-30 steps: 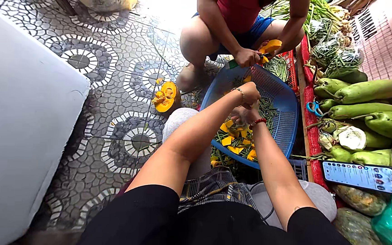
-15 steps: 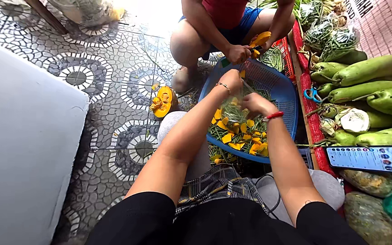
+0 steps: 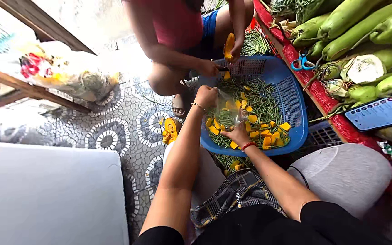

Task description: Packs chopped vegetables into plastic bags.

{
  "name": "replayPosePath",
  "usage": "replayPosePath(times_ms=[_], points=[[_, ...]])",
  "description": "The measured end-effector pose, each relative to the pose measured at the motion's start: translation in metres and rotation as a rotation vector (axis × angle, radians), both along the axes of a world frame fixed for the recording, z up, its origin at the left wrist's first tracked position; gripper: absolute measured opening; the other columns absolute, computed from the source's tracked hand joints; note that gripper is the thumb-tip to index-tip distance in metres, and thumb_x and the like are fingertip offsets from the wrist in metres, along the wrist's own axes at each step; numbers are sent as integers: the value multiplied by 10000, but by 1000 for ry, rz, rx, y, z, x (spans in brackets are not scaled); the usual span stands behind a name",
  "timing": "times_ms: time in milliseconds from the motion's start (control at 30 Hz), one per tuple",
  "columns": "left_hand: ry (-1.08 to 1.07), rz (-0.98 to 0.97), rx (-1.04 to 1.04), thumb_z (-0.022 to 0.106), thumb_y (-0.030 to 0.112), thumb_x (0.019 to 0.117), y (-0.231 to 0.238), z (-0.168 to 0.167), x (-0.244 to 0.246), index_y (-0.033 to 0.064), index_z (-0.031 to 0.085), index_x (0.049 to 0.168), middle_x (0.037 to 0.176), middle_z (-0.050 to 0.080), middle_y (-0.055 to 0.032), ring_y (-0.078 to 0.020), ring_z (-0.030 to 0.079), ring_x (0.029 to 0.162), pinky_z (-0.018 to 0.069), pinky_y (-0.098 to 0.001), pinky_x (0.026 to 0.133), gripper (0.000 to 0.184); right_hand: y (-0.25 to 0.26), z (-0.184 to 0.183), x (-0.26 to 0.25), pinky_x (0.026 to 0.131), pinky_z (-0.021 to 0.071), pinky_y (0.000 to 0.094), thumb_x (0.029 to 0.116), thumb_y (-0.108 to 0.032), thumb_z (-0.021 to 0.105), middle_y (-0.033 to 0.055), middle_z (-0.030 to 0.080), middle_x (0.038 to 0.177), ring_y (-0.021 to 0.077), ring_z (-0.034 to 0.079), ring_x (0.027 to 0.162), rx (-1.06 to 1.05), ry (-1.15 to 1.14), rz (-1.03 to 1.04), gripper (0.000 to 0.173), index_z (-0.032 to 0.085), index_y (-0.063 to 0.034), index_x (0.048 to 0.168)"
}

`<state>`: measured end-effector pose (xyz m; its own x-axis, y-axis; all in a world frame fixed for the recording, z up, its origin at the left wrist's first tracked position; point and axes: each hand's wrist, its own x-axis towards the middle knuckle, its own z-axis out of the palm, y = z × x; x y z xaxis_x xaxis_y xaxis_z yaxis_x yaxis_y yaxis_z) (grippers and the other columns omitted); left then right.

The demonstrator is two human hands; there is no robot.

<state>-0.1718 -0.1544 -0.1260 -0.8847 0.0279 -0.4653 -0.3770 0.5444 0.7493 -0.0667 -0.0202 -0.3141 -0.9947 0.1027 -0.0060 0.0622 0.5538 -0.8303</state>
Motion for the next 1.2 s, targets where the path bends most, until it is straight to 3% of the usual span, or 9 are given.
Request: replayPosePath(times_ms=[133, 300, 400, 500, 667, 800, 900, 1033, 1200], points=[[-29, -80, 66, 529, 319, 1089, -4, 5, 5, -48, 615, 1240, 1050, 663, -202, -237, 669, 841, 585, -425, 792, 406, 8, 13, -22, 1138, 432, 550, 705, -151, 944, 282, 352, 1599, 418, 480, 1399, -225, -94, 14, 1305, 47, -49, 1648], [-7, 10, 317, 543, 247, 1080, -9, 14, 11, 73, 585, 1017, 749, 551, 2, -90, 547, 592, 529, -272, 582, 189, 56, 33, -22, 1086, 514, 428, 740, -36, 895, 223, 604, 1382, 271, 619, 1263, -376, -148, 193, 899, 423, 21, 1503], [-12, -50, 196, 535, 231, 1089, 2, 7, 16, 9, 579, 1055, 777, 546, -43, -111, 551, 611, 539, -299, 613, 229, 79, 31, -18, 1120, 475, 434, 746, -22, 891, 222, 568, 1431, 280, 573, 1318, -335, -258, 238, 863, 459, 2, 1492], [-45, -167, 120, 527, 250, 1094, 13, 9, 15, 1, 586, 1055, 789, 553, -57, -117, 558, 621, 541, -301, 614, 259, 109, 43, -29, 1167, 360, 583, 750, -46, 883, 283, 401, 1562, 431, 419, 1428, -158, -448, 371, 1070, 269, -89, 1625], [-122, -689, -65, 569, 182, 1066, 13, 31, 37, -45, 634, 1055, 782, 604, -118, -165, 568, 605, 530, -353, 596, 236, 174, 23, -53, 928, 533, 591, 961, -32, 630, 258, 631, 1321, 424, 646, 1144, -237, -300, -114, 520, 510, -42, 1468], [-196, -902, -80, 599, 204, 1052, 23, 28, 49, -6, 641, 997, 697, 559, -43, -89, 498, 537, 453, -260, 535, 221, 192, -2, -91, 1191, 268, 662, 1016, -239, 636, 363, 340, 1566, 530, 295, 1478, 71, -369, -322, 602, 445, 66, 1498], [-247, -930, -85, 629, 241, 1041, 27, 27, 49, 18, 625, 945, 687, 540, -12, -64, 485, 534, 424, -229, 518, 243, 168, -24, -95, 1215, 117, 703, 1046, -467, 537, 338, 108, 1666, 535, 65, 1545, 213, -433, -263, 746, 307, -29, 1605], [-183, -900, -93, 609, 213, 1053, 25, 29, 44, -3, 620, 919, 682, 528, -40, -91, 484, 535, 431, -249, 521, 254, 112, -17, -93, 1137, 188, 767, 1071, -471, 468, 253, 223, 1673, 522, 198, 1521, 279, -503, -162, 593, 429, -160, 1574], [-101, -718, -155, 590, 221, 1066, 22, 38, 29, -48, 649, 1059, 836, 632, -154, -212, 598, 646, 540, -392, 640, 275, 99, 2, -77, 1009, 402, 742, 977, -266, 673, 347, 435, 1496, 553, 499, 1303, 247, -494, -77, 530, 551, -34, 1438]])
